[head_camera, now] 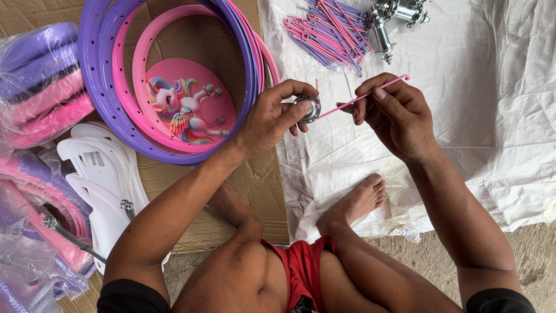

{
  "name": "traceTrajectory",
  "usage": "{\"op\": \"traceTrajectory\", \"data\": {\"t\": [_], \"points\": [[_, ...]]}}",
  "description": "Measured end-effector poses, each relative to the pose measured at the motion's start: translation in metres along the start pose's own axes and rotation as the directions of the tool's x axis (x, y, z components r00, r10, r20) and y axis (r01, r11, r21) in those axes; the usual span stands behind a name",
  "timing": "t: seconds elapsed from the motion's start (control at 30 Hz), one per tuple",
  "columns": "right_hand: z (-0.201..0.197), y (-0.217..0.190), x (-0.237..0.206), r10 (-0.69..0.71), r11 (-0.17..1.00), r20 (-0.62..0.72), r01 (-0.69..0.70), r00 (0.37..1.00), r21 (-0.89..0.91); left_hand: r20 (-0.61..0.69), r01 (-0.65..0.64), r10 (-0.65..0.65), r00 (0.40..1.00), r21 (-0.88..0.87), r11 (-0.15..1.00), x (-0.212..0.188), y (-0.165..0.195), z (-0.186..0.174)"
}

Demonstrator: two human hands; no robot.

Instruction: The person inserts pink plastic zip ties into the holes of a bicycle hub held in their left hand. They repeatedly pick up zip ties from a pile and thread them through the hub, then adjust the ties to align them.

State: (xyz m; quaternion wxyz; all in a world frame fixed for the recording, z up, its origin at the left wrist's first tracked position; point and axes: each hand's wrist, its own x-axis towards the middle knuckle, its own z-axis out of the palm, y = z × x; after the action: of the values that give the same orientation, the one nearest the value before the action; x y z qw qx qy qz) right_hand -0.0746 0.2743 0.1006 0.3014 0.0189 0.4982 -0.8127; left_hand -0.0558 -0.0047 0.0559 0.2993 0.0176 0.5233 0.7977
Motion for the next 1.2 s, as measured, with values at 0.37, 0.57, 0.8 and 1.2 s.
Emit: {"op": "traceTrajectory", "data": {"t": [0.37,0.57,0.8,1.2], "points": [[0.0,0.001,0.008,0.03,0.812,-0.006,-0.028,1.0,-0.584,0.015,-0.095,0.135,0.991,0.789,0.607,-0.01,-0.007,0.02],[-0.045,0.018,0.026,-0.01,0.54,-0.153,-0.123,0.988,-0.833,-0.139,0.261,-0.228,0.964,0.308,0.915,0.001,-0.014,0.007],[-0.097,0.06,0.053,-0.007,-0.175,-0.098,-0.098,0.995,-0.98,0.044,0.278,-0.275,0.961,-0.097,0.956,-0.007,-0.028,-0.006],[-0.107,0.068,0.101,-0.333,-0.266,0.232,0.146,0.914,-0.953,0.094,0.254,-0.248,0.964,-0.05,0.966,-0.015,-0.015,-0.011]]}}
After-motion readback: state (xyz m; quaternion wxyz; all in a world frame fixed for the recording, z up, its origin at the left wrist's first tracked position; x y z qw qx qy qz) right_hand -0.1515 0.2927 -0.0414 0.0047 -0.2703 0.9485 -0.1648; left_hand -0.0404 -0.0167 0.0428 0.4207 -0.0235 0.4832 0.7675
